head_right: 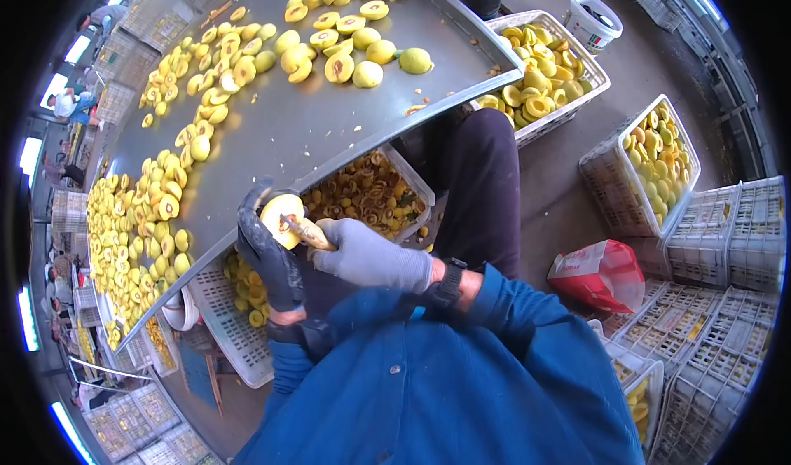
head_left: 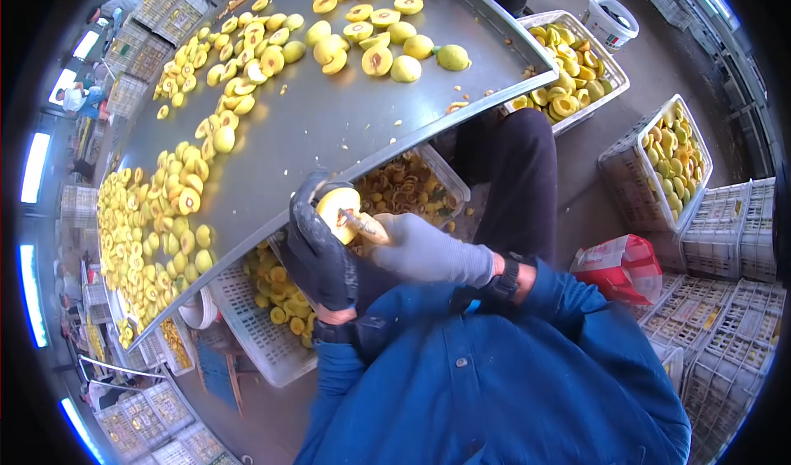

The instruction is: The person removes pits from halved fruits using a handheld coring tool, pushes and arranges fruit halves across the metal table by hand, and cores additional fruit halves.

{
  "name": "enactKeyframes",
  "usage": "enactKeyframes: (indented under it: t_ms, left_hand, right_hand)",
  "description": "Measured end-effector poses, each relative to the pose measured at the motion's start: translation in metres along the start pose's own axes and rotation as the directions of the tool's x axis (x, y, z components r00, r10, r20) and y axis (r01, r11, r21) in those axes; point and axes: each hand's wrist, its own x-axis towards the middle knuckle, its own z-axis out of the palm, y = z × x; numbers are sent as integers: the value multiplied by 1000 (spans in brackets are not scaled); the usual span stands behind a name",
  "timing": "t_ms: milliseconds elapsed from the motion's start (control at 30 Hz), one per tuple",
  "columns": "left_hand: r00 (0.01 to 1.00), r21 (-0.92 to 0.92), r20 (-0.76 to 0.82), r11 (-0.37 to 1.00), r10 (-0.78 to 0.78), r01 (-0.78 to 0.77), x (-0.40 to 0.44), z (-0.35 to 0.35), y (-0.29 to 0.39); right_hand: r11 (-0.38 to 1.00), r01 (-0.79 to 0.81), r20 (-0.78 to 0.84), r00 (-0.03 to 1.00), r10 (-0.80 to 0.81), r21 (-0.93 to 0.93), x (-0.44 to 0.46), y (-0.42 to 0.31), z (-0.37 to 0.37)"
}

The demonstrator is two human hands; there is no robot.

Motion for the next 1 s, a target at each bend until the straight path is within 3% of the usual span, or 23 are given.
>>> enactKeyframes:
  t_ms: [67, 100, 167, 267, 367, 400, 500, 600, 700, 800, 900, 1000]
  left_hand:
    - [992, -49, 123, 998, -30, 36, 2, -8, -17]
    - [983, -74, 183, 996, -36, 50, 5, -9, -22]
    - [988, -211, 123, 970, -92, 117, 9, -6, -18]
    - [975, -406, 135, 888, -174, 215, 11, -2, -5]
    - [973, -136, 227, 991, 48, -17, 21, -5, -10]
    - [970, -123, 233, 992, 61, -33, 24, -4, -3]
    - [985, -280, 100, 946, -140, 163, 25, 9, 10]
    - [914, -629, 115, 684, -390, 371, 20, 24, 23]
    - [948, -489, 171, 812, -270, 319, 23, 20, 19]
    - [970, -175, 225, 983, 91, -52, 34, 13, 3]
    - [941, -321, 338, 941, 4, 111, 40, 6, 5]
    - [900, -611, 421, 698, -114, 374, 32, 7, 5]
  right_hand:
    - [914, 0, -30, 999, -13, -405, 2, 3, -1]
    - [903, -3, -23, 1000, -8, -430, 2, -1, -3]
    - [993, 80, -60, 995, -86, -84, 0, -2, 4]
    - [991, 115, -81, 989, -121, -72, -2, 2, 10]
    - [862, 18, -85, 994, -71, -507, 1, 0, 1]
    - [862, 20, -74, 995, -67, -506, 3, -1, 0]
    - [994, 38, -86, 995, -46, -99, 11, 3, 7]
    - [892, 27, -117, 989, -89, -450, 12, -3, 0]
    - [920, 40, -103, 991, -87, -391, 8, -2, -2]
    - [822, 11, -4, 1000, -16, -570, 7, -9, -13]
    - [978, -13, 12, 1000, 16, -209, 5, -14, -10]
    - [966, -65, 146, 989, 29, 252, 5, -6, 0]
